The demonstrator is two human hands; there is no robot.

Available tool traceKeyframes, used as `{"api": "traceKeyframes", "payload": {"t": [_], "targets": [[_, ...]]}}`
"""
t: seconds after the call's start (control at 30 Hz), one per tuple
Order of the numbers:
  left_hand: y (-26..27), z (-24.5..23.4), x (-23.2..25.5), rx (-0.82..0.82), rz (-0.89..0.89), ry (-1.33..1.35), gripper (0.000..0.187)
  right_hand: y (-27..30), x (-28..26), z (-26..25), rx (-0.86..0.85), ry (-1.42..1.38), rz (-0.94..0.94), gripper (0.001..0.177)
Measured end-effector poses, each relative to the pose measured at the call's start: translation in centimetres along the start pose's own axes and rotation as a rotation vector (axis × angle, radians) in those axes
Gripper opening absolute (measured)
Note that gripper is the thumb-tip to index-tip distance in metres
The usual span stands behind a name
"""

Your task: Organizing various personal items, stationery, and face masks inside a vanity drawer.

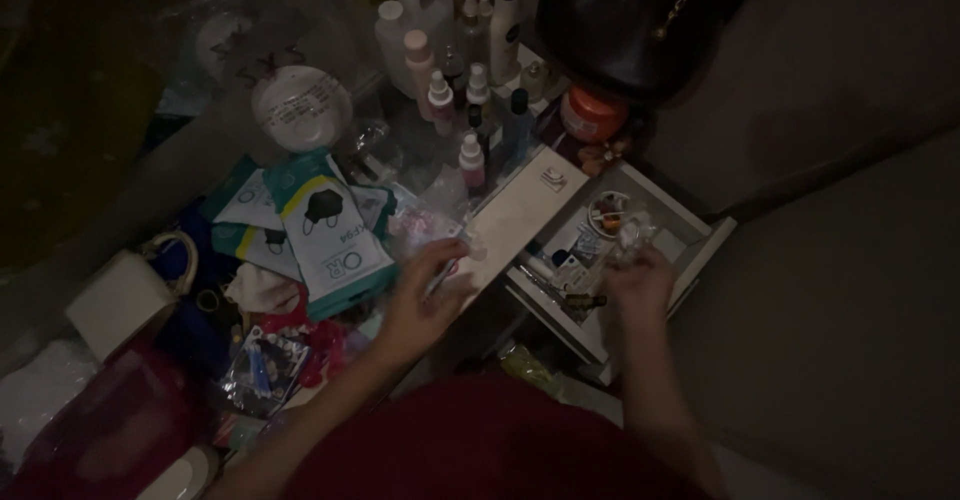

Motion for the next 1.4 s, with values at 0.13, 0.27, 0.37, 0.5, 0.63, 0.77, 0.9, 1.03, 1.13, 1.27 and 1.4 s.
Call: {"api": "traceKeyframes", "payload": {"t": [0.13,0.27,0.37,0.5,0.63,0.77,0.9,1.03,1.13,1.27,1.4], "targets": [[-0.1,6.0,-4.1,-0.089,-0.197,0.592,0.038,7.8,5.0,7.5,-0.252,-0.071,0.25,0.022],[-1.2,9.7,-5.9,-0.139,-0.248,0.542,0.039,11.9,8.2,11.5,-0.75,0.017,0.398,0.021],[-2.8,11.0,-5.2,-0.118,-0.264,0.68,0.04,14.0,10.2,12.6,-0.513,0.229,0.358,0.032],[-3.1,10.8,-4.6,-0.099,-0.51,0.767,0.028,15.6,12.2,13.9,-0.56,0.297,0.466,0.036],[-3.1,10.1,-6.1,0.047,-0.385,0.81,0.019,16.3,11.8,14.1,-0.629,0.431,0.373,0.028],[-2.5,9.2,-7.6,0.074,-0.256,0.735,0.018,16.7,12.0,14.3,-0.724,0.575,0.248,0.023],[-1.4,7.8,-8.1,0.139,-0.487,0.695,0.019,14.0,12.1,11.4,-0.416,0.76,0.182,0.023],[-1.0,6.1,-8.0,0.467,-0.76,1.111,0.011,12.3,8.5,8.5,-0.108,0.762,0.036,0.031],[2.1,5.8,-22.9,0.503,-0.711,1.012,0.018,10.0,3.1,4.8,0.19,0.747,-0.168,0.034],[0.0,1.7,-20.9,0.899,-0.485,0.829,0.042,5.4,-0.1,-0.6,0.307,0.767,-0.268,0.034],[-0.6,0.8,-12.5,0.578,-0.39,0.336,0.057,1.4,0.4,-3.0,0.411,1.156,-0.228,0.041]]}}
Point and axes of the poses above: each hand's wrist, its own y-axis away from the middle knuckle, its own z-axis out of the palm, x = y × z, the point moved 7 cm from there along -y, towards the middle knuckle, and after that the axes turned 15 degrees about z, right-handed, at the moved point
